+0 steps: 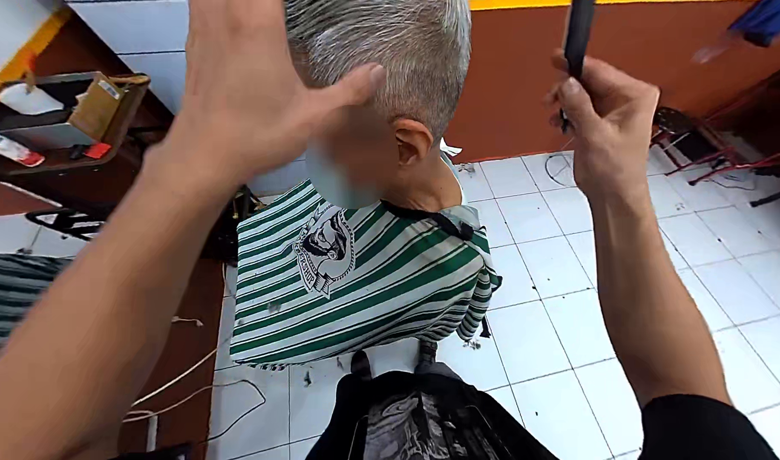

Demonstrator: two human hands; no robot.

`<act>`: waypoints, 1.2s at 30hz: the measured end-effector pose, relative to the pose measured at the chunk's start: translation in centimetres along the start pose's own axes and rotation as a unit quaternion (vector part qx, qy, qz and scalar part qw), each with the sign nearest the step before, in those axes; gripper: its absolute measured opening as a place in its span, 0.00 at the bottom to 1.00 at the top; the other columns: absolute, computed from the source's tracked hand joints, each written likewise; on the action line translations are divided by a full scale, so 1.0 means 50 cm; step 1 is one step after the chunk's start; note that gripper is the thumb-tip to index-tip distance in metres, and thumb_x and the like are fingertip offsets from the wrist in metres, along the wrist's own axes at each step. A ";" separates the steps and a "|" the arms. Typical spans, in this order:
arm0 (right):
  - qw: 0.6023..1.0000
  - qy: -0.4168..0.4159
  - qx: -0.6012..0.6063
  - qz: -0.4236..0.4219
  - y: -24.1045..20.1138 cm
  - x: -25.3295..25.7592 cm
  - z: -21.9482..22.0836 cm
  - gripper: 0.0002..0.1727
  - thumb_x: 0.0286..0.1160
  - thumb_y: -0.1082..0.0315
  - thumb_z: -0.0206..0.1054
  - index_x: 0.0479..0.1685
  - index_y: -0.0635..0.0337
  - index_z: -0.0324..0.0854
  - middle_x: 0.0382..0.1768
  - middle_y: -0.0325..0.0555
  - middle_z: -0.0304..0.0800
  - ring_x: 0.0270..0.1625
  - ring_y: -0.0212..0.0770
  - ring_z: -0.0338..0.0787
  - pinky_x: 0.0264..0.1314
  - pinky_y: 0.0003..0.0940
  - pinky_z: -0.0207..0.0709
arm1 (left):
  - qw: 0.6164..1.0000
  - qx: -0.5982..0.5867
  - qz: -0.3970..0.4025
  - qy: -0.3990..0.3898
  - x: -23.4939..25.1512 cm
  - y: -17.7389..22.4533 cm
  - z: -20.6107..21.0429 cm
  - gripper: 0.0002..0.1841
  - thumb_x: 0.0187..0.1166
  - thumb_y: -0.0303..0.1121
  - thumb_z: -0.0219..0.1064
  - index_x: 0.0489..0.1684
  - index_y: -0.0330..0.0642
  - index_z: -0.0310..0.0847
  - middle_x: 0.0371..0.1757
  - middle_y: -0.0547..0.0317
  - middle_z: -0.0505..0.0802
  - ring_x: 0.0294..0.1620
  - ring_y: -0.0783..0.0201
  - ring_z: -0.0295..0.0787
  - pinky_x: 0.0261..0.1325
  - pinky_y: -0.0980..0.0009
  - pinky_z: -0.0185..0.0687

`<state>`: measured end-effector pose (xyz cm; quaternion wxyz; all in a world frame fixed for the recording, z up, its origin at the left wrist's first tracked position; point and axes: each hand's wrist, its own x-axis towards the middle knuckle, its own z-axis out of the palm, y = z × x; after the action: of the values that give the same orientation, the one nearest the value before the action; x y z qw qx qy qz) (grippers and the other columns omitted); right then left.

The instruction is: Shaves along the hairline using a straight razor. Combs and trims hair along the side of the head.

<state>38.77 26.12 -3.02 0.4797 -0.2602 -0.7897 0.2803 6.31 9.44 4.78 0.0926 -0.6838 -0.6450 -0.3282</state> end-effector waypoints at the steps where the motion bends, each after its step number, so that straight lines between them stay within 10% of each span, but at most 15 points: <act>1: 0.999 -0.021 -0.020 -0.028 -0.030 0.013 0.005 0.19 0.91 0.62 0.54 0.64 0.66 0.82 0.45 0.32 0.89 0.42 0.22 0.85 0.47 0.23 0.81 | 1.000 0.006 -0.005 -0.030 0.019 0.001 -0.003 0.44 0.65 0.72 0.65 0.63 0.37 0.82 0.56 0.38 0.89 0.62 0.43 0.86 0.62 0.35 0.74; 3: 0.994 -0.056 -0.048 -0.083 -0.078 0.029 0.021 0.18 0.92 0.63 0.51 0.53 0.65 0.85 0.42 0.35 0.89 0.41 0.22 0.84 0.47 0.23 0.78 | 0.995 -0.006 -0.021 -0.098 0.042 0.006 -0.005 0.37 0.64 0.71 0.68 0.49 0.44 0.87 0.43 0.48 0.91 0.47 0.51 0.89 0.48 0.38 0.78; 8: 0.959 -0.108 -0.134 -0.225 -0.136 0.047 0.068 0.15 0.88 0.68 0.56 0.51 0.70 0.85 0.44 0.51 0.91 0.51 0.36 0.90 0.58 0.35 0.84 | 0.969 -0.029 -0.087 -0.229 0.065 0.032 -0.003 0.28 0.76 0.61 0.68 0.48 0.42 0.88 0.42 0.55 0.91 0.45 0.64 0.88 0.52 0.55 0.80; 12: 0.936 -0.138 -0.179 -0.271 -0.138 0.066 0.084 0.16 0.87 0.67 0.56 0.57 0.68 0.86 0.54 0.55 0.92 0.59 0.41 0.90 0.63 0.39 0.82 | 0.976 -0.014 -0.018 -0.215 0.085 0.016 0.010 0.20 0.69 0.56 0.73 0.37 0.47 0.87 0.33 0.63 0.89 0.35 0.71 0.86 0.40 0.62 0.79; 18: 0.936 -0.134 -0.182 -0.271 -0.131 0.071 0.099 0.15 0.87 0.67 0.58 0.55 0.66 0.88 0.51 0.51 0.93 0.60 0.38 0.90 0.65 0.37 0.82 | 0.975 0.037 0.002 -0.220 0.104 -0.006 0.022 0.29 0.55 0.64 0.75 0.37 0.46 0.88 0.34 0.56 0.90 0.37 0.60 0.88 0.41 0.47 0.77; 36: 0.921 -0.073 -0.270 -0.273 -0.119 0.030 0.135 0.14 0.88 0.68 0.56 0.58 0.60 0.87 0.69 0.54 0.89 0.71 0.50 0.86 0.71 0.45 0.75 | 0.977 -0.002 -0.023 -0.211 0.099 -0.016 0.018 0.28 0.59 0.67 0.74 0.42 0.54 0.90 0.37 0.67 0.92 0.40 0.73 0.88 0.45 0.60 0.81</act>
<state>31.23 21.64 -0.56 0.3904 -0.1329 -0.9085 -0.0671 5.64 14.14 6.66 -0.0547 -0.7232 -0.6647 -0.1795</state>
